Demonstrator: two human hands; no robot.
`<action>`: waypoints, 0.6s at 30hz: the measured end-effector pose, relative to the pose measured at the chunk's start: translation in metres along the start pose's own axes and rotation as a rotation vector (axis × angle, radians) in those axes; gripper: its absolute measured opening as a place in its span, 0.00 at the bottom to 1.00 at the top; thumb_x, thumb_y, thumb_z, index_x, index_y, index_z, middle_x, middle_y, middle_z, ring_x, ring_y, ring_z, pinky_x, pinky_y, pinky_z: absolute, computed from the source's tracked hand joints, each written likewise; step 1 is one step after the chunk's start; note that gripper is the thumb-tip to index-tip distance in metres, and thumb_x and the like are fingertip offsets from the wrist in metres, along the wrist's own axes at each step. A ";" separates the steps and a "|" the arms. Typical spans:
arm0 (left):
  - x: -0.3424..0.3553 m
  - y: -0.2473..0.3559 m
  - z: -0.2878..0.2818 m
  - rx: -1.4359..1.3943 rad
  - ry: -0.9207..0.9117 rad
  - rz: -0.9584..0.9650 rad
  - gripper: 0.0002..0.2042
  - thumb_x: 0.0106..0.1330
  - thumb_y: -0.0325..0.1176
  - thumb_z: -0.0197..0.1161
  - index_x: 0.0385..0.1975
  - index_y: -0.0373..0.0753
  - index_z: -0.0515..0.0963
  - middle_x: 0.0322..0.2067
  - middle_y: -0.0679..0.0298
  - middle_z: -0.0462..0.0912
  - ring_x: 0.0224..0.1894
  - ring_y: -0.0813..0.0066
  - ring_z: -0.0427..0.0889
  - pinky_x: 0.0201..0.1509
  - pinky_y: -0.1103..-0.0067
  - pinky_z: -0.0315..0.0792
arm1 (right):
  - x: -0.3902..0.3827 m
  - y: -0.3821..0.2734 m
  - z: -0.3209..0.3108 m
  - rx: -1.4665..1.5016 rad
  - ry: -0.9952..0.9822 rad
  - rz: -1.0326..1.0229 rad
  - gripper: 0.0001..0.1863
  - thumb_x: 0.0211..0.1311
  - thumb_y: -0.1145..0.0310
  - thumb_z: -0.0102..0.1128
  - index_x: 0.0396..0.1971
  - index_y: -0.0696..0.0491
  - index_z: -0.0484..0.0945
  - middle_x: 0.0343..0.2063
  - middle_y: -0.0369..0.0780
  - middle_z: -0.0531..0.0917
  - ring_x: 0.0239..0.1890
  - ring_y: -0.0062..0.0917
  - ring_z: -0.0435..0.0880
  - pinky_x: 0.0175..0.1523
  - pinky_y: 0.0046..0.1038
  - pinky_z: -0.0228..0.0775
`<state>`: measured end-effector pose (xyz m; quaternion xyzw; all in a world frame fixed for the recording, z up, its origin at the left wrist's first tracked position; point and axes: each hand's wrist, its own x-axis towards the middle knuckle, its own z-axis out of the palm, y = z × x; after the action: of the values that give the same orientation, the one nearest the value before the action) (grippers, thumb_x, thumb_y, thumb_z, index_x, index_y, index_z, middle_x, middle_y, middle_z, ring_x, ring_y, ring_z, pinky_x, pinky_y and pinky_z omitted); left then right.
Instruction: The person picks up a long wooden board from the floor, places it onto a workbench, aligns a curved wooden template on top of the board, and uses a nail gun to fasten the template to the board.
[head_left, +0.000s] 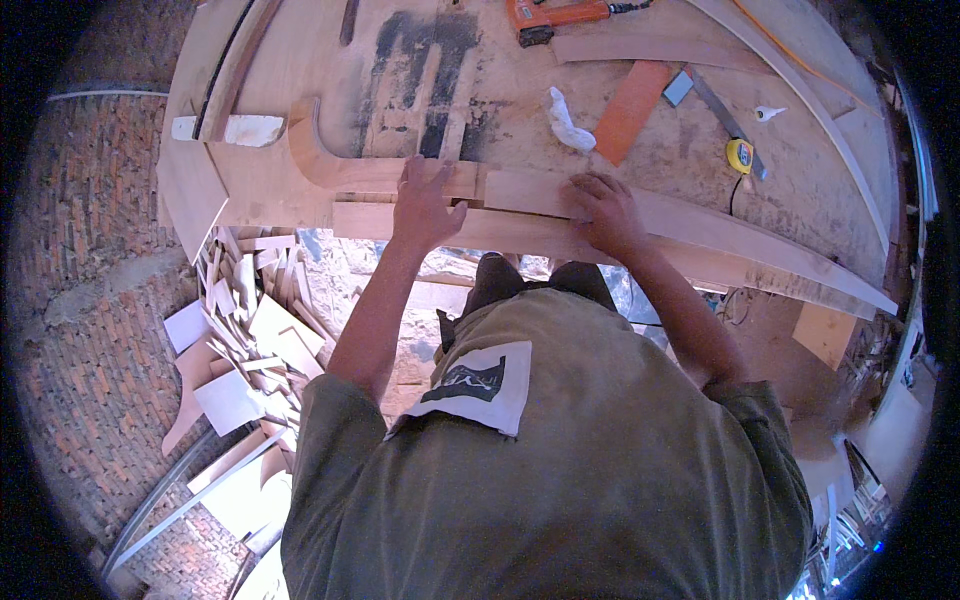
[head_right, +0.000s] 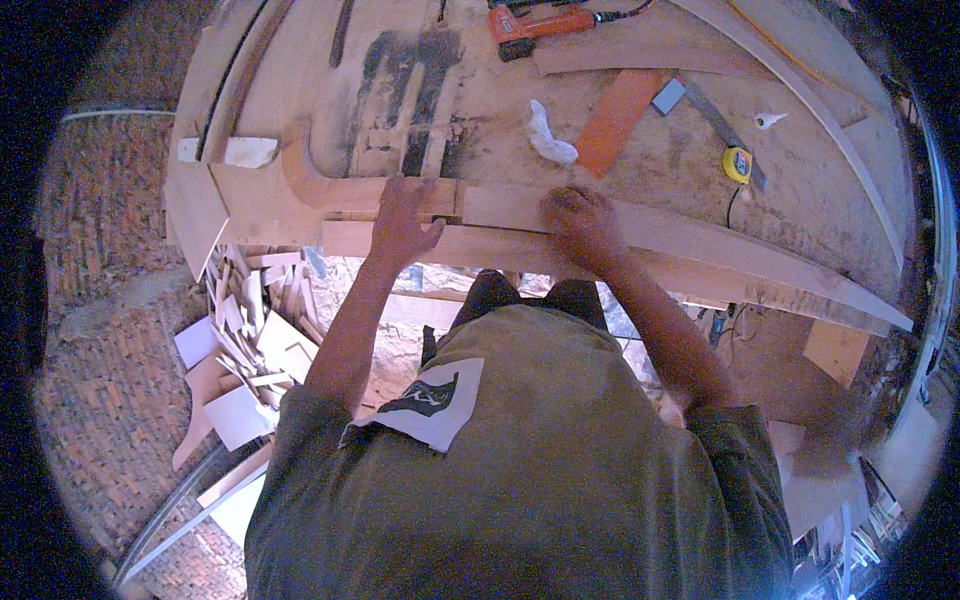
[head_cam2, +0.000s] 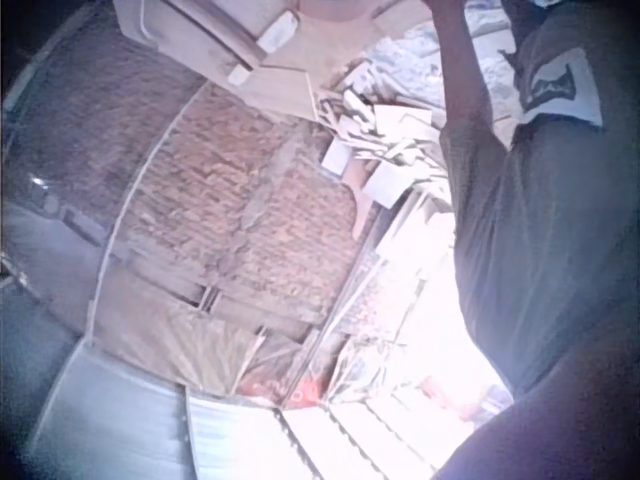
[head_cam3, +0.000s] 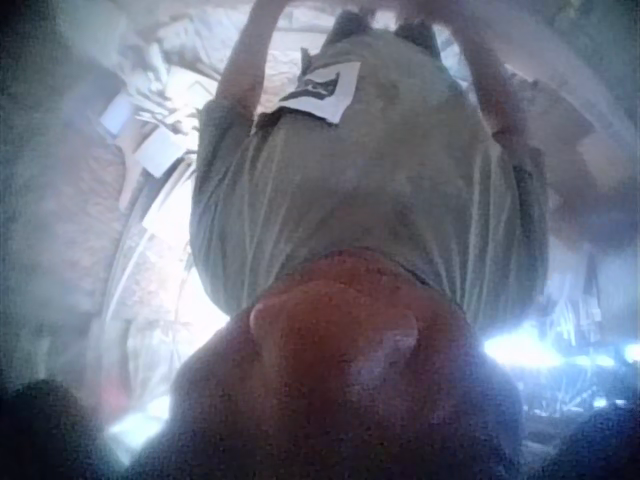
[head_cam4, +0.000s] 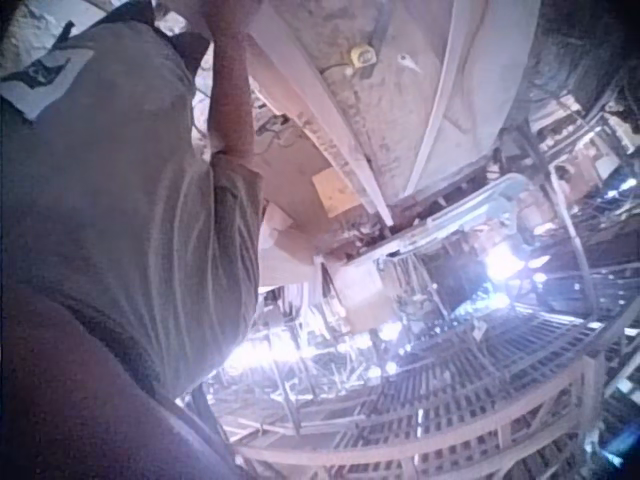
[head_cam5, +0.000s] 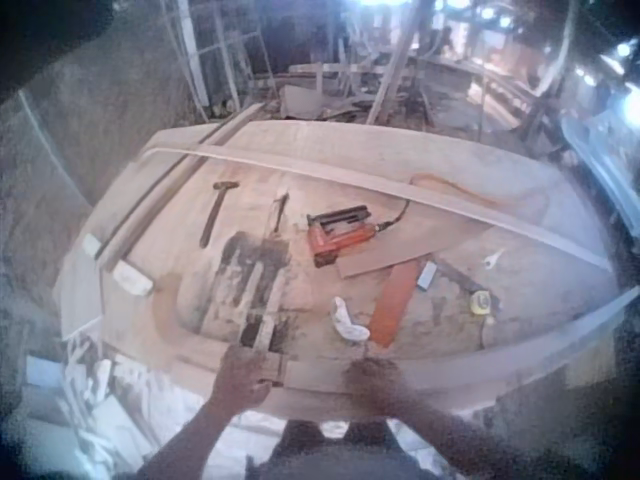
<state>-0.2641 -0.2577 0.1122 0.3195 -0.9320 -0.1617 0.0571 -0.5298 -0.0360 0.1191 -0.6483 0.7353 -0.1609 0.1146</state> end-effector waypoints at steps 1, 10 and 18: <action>0.001 0.003 -0.006 0.040 -0.068 -0.021 0.39 0.54 0.49 0.75 0.67 0.43 0.70 0.65 0.41 0.66 0.69 0.37 0.63 0.73 0.53 0.59 | 0.001 0.002 0.005 -0.003 -0.006 0.002 0.34 0.42 0.69 0.74 0.57 0.45 0.79 0.57 0.40 0.80 0.63 0.41 0.75 0.66 0.46 0.69; 0.024 -0.010 -0.020 0.170 -0.280 0.079 0.37 0.55 0.46 0.76 0.65 0.44 0.72 0.66 0.55 0.67 0.71 0.52 0.63 0.72 0.56 0.63 | 0.014 -0.002 0.012 0.045 -0.015 0.079 0.35 0.43 0.72 0.75 0.57 0.47 0.79 0.59 0.42 0.80 0.61 0.40 0.77 0.65 0.44 0.70; 0.025 -0.028 0.002 0.100 -0.241 0.225 0.36 0.55 0.43 0.75 0.63 0.35 0.71 0.63 0.57 0.70 0.71 0.54 0.65 0.72 0.55 0.62 | 0.024 -0.007 0.010 0.092 -0.105 0.090 0.27 0.51 0.65 0.72 0.55 0.48 0.80 0.59 0.44 0.80 0.61 0.44 0.77 0.65 0.44 0.70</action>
<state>-0.2680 -0.2932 0.1013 0.1939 -0.9688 -0.1449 -0.0532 -0.5230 -0.0614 0.1131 -0.6163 0.7484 -0.1553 0.1898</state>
